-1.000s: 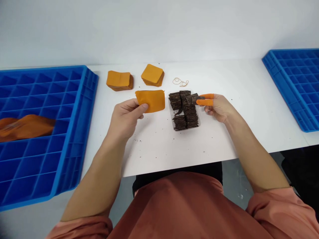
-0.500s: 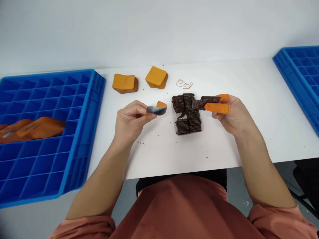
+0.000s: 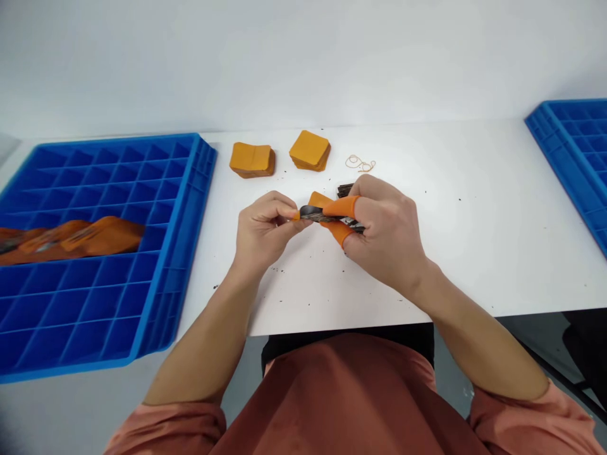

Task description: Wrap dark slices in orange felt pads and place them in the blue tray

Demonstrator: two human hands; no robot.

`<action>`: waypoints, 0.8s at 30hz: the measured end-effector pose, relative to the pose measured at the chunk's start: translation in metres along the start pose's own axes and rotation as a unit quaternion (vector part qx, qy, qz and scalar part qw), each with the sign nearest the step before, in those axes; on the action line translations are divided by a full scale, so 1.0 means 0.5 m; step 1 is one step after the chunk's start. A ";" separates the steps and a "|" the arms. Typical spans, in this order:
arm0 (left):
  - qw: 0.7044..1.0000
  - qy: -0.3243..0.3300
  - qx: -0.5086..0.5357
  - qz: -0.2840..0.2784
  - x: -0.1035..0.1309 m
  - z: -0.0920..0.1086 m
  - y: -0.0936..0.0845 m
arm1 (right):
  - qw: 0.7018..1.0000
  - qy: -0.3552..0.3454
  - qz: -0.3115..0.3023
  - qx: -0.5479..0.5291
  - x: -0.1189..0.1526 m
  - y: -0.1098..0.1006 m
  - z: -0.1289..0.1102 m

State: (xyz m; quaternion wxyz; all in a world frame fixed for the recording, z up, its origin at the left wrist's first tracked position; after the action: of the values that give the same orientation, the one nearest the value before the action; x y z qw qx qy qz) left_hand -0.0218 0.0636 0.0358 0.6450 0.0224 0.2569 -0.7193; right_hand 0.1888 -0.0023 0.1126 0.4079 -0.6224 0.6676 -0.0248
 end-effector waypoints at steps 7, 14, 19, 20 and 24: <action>0.999 0.039 -0.037 -0.002 0.003 0.006 0.001 | 0.996 -0.036 -0.037 0.072 0.001 0.015 -0.009; 0.993 -0.042 0.091 -0.057 0.005 0.012 0.014 | 0.993 0.086 -0.002 -0.079 0.006 -0.030 0.035; 0.980 -0.057 0.149 -0.122 0.015 0.012 0.038 | 0.978 0.122 -0.037 -0.163 0.019 0.011 0.057; 0.978 -0.058 0.156 -0.126 0.015 0.012 0.040 | 0.979 0.117 -0.026 -0.165 0.024 0.011 0.055; 0.982 -0.022 0.155 -0.110 0.016 0.027 0.035 | 0.982 0.111 0.013 -0.150 0.050 -0.006 0.040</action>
State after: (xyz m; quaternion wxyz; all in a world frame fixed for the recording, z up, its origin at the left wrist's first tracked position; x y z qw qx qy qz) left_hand -0.0025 0.0503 0.0386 0.5561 0.0777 0.1289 -0.8173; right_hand 0.2054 -0.0147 0.0881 0.2339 -0.6614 0.7125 0.0120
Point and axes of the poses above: each hand's wrist, its own x-axis away from the middle knuckle, its own y-axis out of the palm, z = x × y, the point moved 7 cm from there along -x, towards the middle knuckle, and after that the axes turned 7 degrees about -x, right-handed, at the moved point
